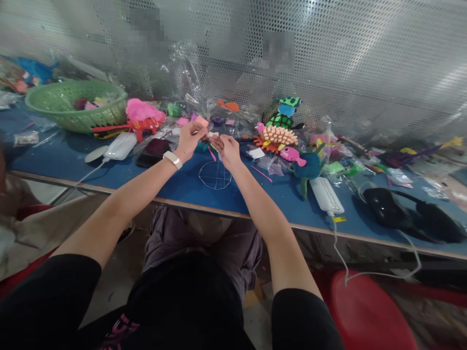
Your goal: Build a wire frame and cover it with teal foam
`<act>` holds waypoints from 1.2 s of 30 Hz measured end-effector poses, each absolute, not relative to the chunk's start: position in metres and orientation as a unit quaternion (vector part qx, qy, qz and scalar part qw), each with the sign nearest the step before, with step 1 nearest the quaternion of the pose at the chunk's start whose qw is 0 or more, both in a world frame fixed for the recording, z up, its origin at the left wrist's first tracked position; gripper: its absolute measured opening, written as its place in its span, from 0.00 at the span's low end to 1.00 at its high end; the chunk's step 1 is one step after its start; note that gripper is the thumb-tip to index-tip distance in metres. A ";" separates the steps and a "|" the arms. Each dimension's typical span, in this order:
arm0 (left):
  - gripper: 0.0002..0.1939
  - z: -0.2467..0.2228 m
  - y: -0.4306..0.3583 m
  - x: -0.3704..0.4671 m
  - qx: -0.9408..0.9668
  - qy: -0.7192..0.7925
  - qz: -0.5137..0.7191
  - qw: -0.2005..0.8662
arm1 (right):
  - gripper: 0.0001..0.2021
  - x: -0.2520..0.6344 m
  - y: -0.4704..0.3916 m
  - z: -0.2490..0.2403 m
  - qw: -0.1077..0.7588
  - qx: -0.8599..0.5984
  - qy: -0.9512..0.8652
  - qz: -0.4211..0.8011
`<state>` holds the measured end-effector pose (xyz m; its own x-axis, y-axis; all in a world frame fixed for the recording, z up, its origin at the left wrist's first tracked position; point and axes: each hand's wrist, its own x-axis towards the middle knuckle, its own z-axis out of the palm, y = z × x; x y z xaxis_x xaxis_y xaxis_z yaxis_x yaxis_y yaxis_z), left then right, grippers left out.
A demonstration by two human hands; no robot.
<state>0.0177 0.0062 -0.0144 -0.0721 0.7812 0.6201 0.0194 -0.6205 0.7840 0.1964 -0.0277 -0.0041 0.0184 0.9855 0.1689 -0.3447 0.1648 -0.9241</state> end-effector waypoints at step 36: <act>0.15 -0.009 -0.003 0.010 0.744 0.318 0.506 0.299 | 0.19 0.213 -0.030 -0.005 0.530 -0.404 -0.661 0.344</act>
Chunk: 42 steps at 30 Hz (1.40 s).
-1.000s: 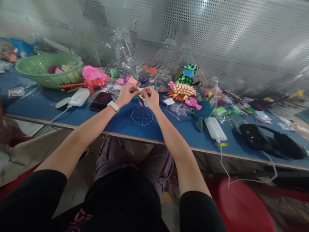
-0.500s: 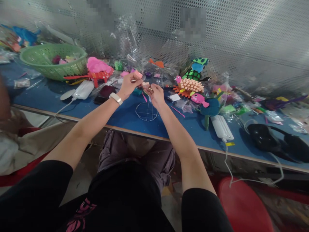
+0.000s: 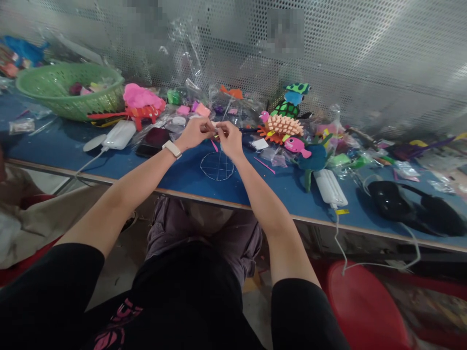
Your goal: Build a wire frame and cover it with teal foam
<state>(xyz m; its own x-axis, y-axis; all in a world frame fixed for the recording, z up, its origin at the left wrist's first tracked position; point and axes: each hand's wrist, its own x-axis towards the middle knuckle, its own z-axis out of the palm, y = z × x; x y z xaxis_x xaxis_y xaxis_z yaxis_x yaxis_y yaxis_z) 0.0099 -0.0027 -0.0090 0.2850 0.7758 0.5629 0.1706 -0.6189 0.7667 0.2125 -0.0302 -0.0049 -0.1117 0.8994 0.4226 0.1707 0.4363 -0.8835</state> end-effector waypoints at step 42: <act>0.12 -0.029 0.050 -0.055 0.711 0.424 0.558 0.059 | 0.10 0.232 -0.037 0.012 0.415 -0.454 -0.753 0.232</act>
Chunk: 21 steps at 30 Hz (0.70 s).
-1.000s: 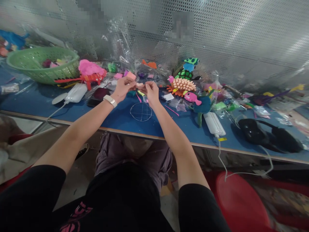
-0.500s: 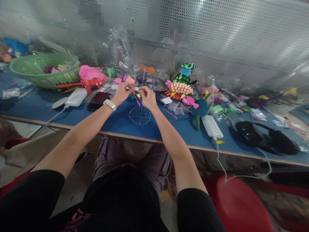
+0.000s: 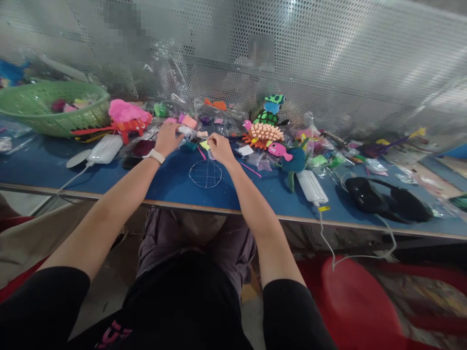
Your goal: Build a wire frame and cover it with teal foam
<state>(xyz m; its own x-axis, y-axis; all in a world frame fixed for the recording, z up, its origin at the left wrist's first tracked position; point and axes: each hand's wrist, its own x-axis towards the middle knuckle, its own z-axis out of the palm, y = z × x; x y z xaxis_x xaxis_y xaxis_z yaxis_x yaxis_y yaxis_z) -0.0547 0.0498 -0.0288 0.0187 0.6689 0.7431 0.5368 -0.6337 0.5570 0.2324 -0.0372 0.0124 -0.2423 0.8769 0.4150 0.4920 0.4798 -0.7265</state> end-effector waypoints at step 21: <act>0.19 0.027 -0.049 0.016 0.896 0.420 0.045 0.138 | 0.09 0.260 -0.025 0.015 0.469 -0.451 -0.744 0.150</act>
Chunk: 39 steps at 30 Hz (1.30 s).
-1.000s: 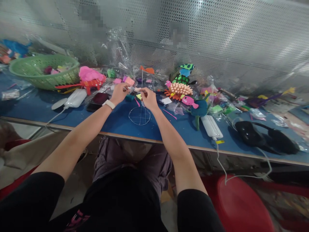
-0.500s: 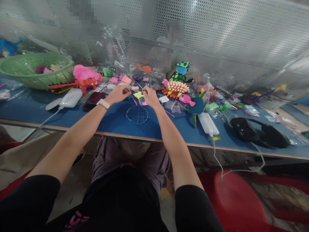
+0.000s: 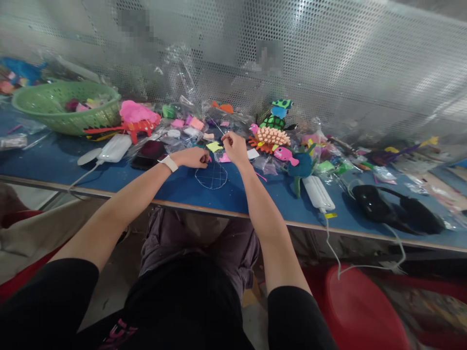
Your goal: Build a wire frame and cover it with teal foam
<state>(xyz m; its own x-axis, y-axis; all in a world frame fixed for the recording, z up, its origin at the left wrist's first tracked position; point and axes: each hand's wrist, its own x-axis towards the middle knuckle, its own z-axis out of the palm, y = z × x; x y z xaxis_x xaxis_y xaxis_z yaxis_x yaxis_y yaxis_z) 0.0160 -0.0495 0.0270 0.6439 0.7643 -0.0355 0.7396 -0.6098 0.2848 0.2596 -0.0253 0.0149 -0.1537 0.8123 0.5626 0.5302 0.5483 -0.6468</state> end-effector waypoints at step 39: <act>0.24 0.015 -0.012 0.001 0.513 0.411 0.618 0.431 | 0.18 0.258 -0.025 0.018 0.486 -0.454 -0.651 0.365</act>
